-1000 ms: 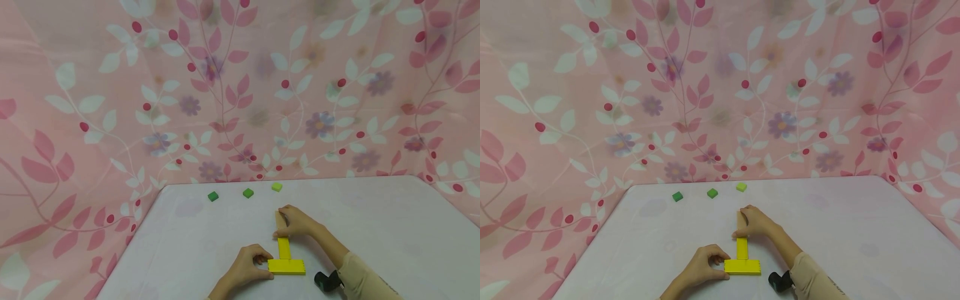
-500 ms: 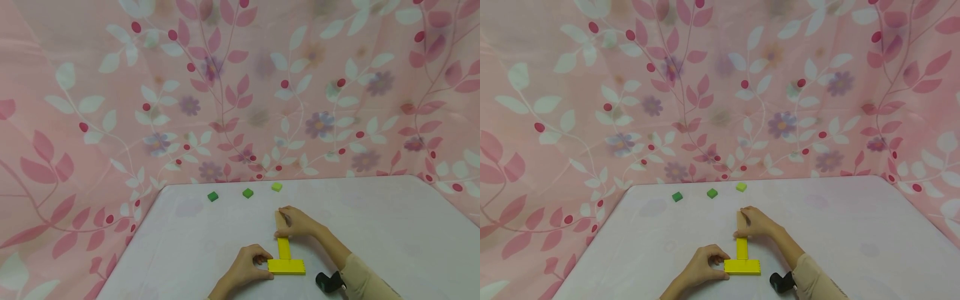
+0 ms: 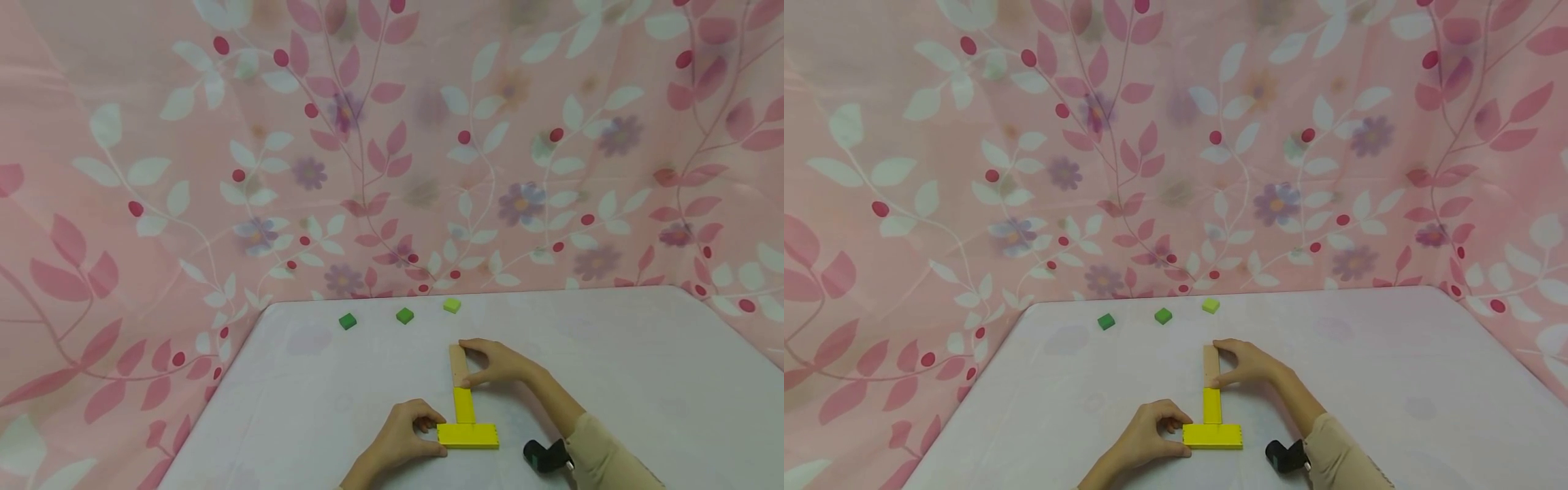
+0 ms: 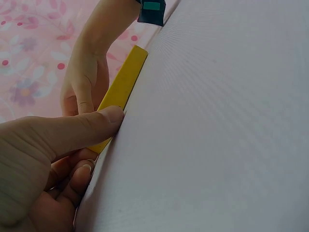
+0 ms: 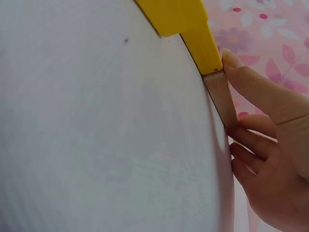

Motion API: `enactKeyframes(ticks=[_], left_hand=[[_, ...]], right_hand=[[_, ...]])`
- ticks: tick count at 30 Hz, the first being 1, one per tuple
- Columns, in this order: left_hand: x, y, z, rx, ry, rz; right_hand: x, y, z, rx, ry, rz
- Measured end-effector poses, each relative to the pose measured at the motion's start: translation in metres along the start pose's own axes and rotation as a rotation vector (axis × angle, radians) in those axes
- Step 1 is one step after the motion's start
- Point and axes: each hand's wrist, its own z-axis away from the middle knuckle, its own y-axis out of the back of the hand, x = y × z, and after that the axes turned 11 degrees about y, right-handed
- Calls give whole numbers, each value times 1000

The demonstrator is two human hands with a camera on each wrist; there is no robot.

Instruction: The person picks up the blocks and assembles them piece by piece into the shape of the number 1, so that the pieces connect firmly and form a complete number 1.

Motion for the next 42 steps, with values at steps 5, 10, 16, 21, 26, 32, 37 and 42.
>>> enactKeyframes(ticks=[5, 10, 16, 21, 26, 32, 37, 42], left_hand=[[1, 0, 1, -1, 1, 4], [0, 0, 0, 1, 0, 5], [0, 0, 0, 3, -10, 2], [0, 0, 0, 3, -9, 4], [0, 0, 0, 2, -7, 9], [-2, 0, -1, 4, -18, 5], [-2, 0, -1, 0, -10, 4], [-1, 0, 0, 5, -7, 2]], right_hand=[[6, 0, 1, -9, 25, 5], [7, 0, 1, -5, 38, -6], [4, -1, 1, -7, 24, -3], [4, -1, 1, -19, 4, -19], [1, 0, 1, -24, 2, -13], [2, -1, 1, -23, -5, -16], [2, -1, 2, -18, 2, -28], [2, -1, 1, -10, 12, -17]])
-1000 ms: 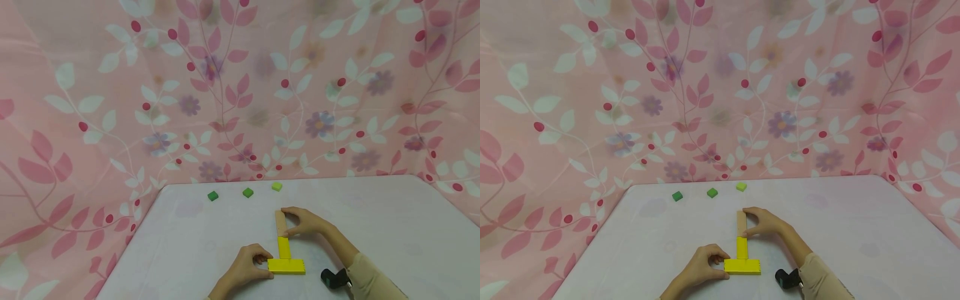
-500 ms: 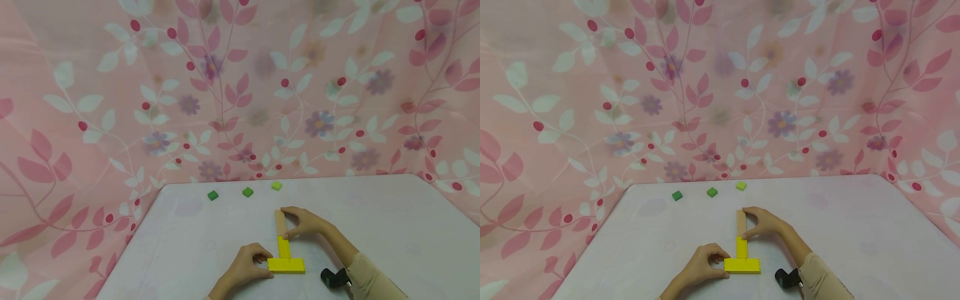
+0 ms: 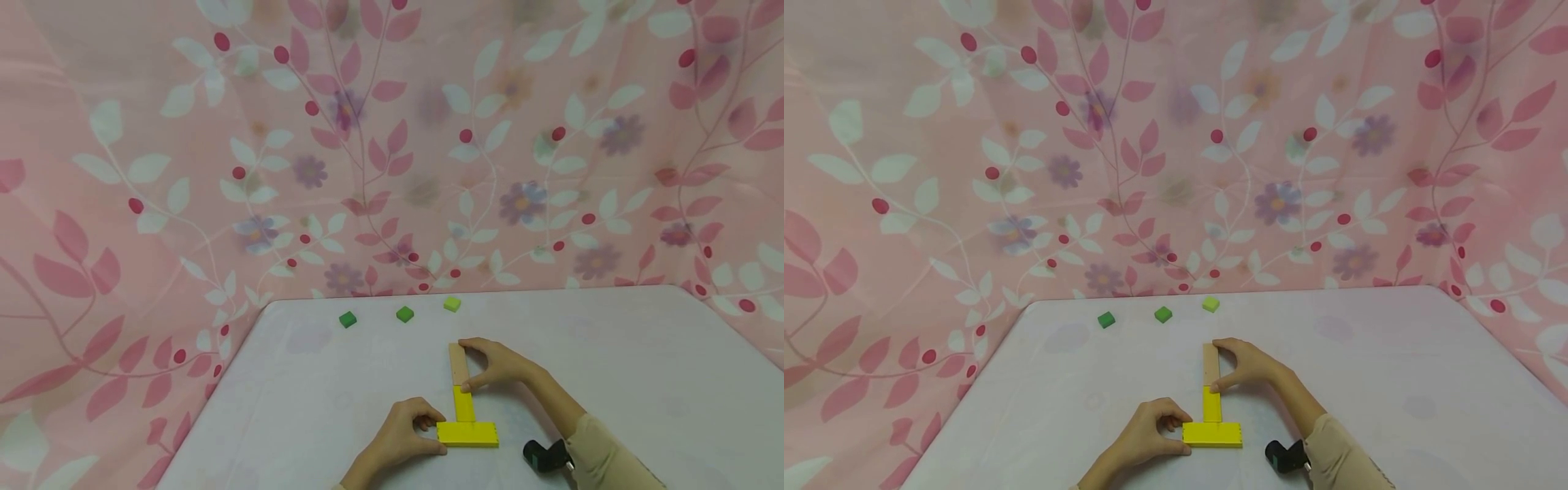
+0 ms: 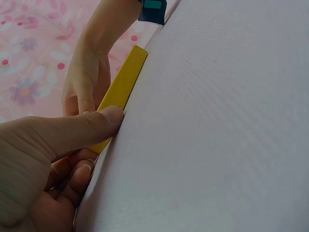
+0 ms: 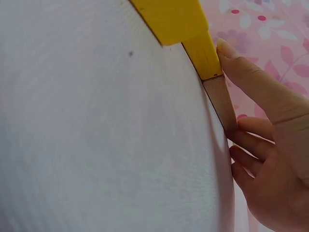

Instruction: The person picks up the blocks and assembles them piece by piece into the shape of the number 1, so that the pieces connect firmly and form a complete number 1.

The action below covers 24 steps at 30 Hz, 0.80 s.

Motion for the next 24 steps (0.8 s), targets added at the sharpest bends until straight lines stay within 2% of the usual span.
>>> enactKeyframes(ticks=[10, 24], left_hand=[[1, 0, 0, 0, 8, -8], [1, 0, 0, -2, 2, -13]], right_hand=[[0, -4, 0, 11, -33, 2], [-2, -4, 2, 13, -20, -10]])
